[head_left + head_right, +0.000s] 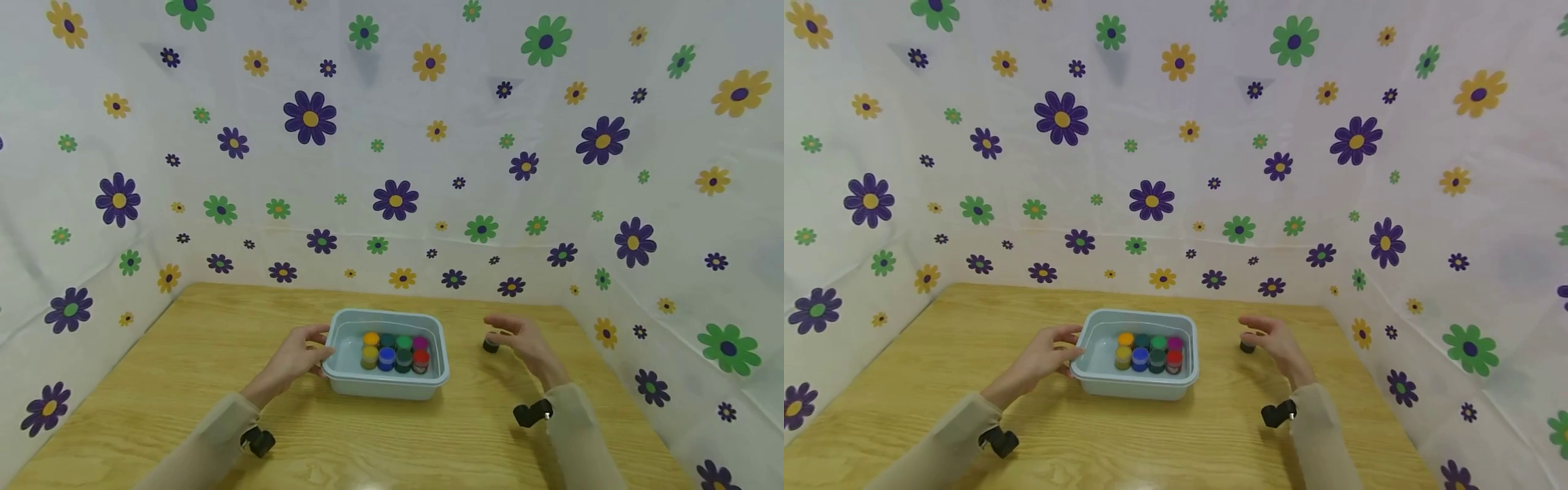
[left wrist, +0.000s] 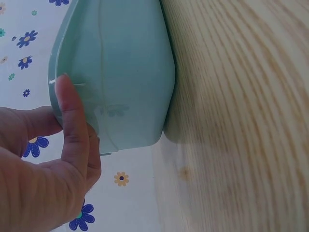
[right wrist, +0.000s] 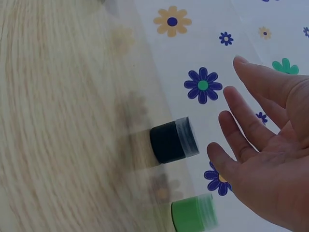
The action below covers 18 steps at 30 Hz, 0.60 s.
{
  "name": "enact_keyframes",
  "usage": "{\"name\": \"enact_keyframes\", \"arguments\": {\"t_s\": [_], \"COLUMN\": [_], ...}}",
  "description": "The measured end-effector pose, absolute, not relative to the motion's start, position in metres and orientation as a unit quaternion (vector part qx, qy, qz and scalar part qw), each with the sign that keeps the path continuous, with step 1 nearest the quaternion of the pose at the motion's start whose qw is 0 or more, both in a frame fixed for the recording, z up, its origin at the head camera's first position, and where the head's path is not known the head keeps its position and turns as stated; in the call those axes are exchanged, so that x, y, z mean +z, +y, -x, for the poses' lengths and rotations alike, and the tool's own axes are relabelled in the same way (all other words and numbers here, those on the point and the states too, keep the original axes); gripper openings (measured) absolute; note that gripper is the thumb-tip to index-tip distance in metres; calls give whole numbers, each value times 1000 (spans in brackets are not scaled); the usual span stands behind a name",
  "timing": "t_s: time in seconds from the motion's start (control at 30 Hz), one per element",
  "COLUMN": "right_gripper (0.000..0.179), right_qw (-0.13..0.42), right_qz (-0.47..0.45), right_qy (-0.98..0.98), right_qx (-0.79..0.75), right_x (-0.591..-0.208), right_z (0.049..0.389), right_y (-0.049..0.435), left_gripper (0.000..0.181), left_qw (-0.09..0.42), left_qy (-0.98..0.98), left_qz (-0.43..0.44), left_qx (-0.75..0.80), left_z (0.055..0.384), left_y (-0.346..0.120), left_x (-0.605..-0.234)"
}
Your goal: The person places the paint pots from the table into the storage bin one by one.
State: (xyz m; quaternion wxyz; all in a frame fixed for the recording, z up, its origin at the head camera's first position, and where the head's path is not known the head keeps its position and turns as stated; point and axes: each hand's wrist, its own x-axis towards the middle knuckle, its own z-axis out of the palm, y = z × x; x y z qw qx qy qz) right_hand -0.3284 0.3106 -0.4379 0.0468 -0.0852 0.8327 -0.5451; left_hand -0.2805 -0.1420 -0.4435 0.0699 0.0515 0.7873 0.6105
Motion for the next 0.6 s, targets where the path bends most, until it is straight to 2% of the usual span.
{"name": "enact_keyframes", "arguments": {"t_s": [0.6], "right_gripper": [47], "right_qw": [74], "right_qz": [109], "right_qy": [852], "right_qx": [-508], "right_x": [-452], "right_z": [337], "right_y": [309], "left_gripper": [54], "left_qw": [65], "left_qy": [788], "left_qz": [-54], "left_qx": [610], "left_z": [278], "left_y": [-142], "left_x": [-444]}}
